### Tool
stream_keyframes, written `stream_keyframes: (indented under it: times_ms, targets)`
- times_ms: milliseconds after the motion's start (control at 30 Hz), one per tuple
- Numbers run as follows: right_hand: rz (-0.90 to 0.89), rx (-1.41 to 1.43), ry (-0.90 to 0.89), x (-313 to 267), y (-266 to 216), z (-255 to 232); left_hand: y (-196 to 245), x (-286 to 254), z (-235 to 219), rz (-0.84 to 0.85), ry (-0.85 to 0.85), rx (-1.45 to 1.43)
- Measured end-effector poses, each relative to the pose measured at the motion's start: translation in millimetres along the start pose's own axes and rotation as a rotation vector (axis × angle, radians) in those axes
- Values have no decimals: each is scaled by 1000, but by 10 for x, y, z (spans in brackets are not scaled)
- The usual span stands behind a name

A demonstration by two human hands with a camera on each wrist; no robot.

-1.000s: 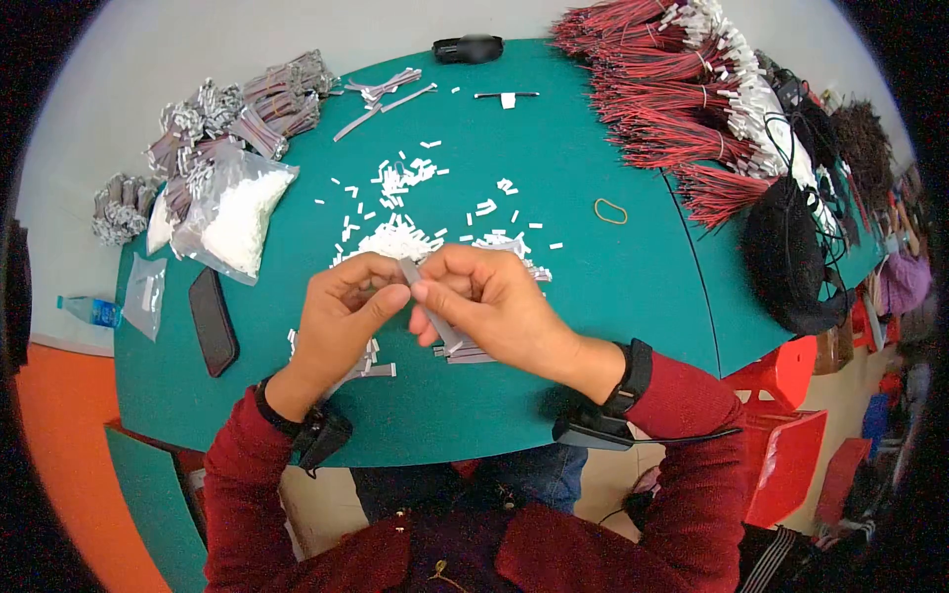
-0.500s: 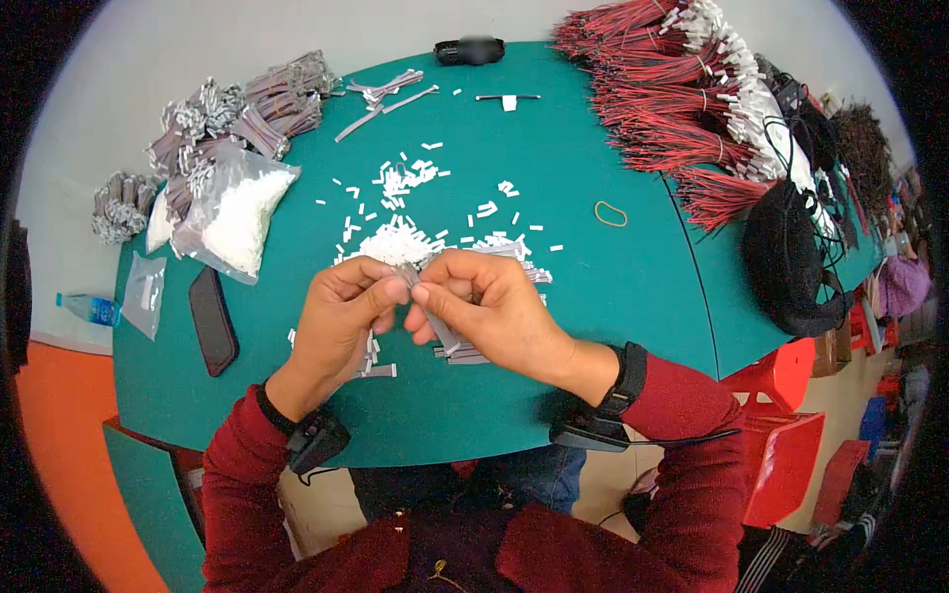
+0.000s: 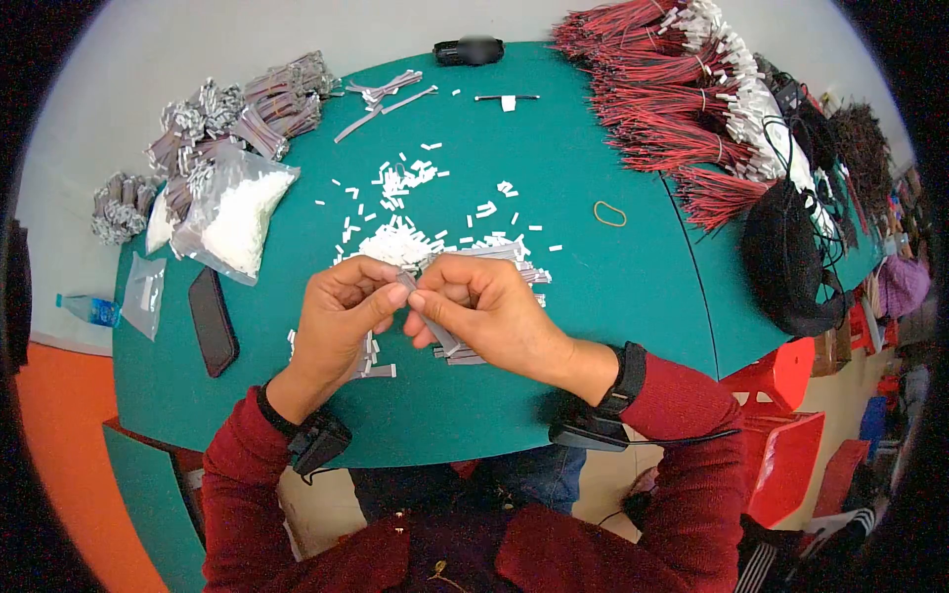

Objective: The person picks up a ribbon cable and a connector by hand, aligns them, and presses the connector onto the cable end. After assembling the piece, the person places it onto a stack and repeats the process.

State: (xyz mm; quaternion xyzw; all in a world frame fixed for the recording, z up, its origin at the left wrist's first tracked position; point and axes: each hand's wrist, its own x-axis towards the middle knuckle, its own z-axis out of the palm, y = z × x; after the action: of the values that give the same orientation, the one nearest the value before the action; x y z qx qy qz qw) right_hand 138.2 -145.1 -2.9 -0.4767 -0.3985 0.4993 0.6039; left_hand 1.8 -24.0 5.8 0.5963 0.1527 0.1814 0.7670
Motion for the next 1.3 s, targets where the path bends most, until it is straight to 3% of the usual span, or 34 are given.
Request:
stream_keyframes:
  times_ms: [800, 1100, 1300]
  targets:
    - [-31, 18, 12, -1, -6, -2, -36, 0, -45, -205, 52, -181]
    - [-38, 40, 31, 3, 29, 5, -85, -10, -57, -113, 100, -57]
    - [-17, 44, 49, -4, 17, 15, -61, -15, -40, -197, 79, -177]
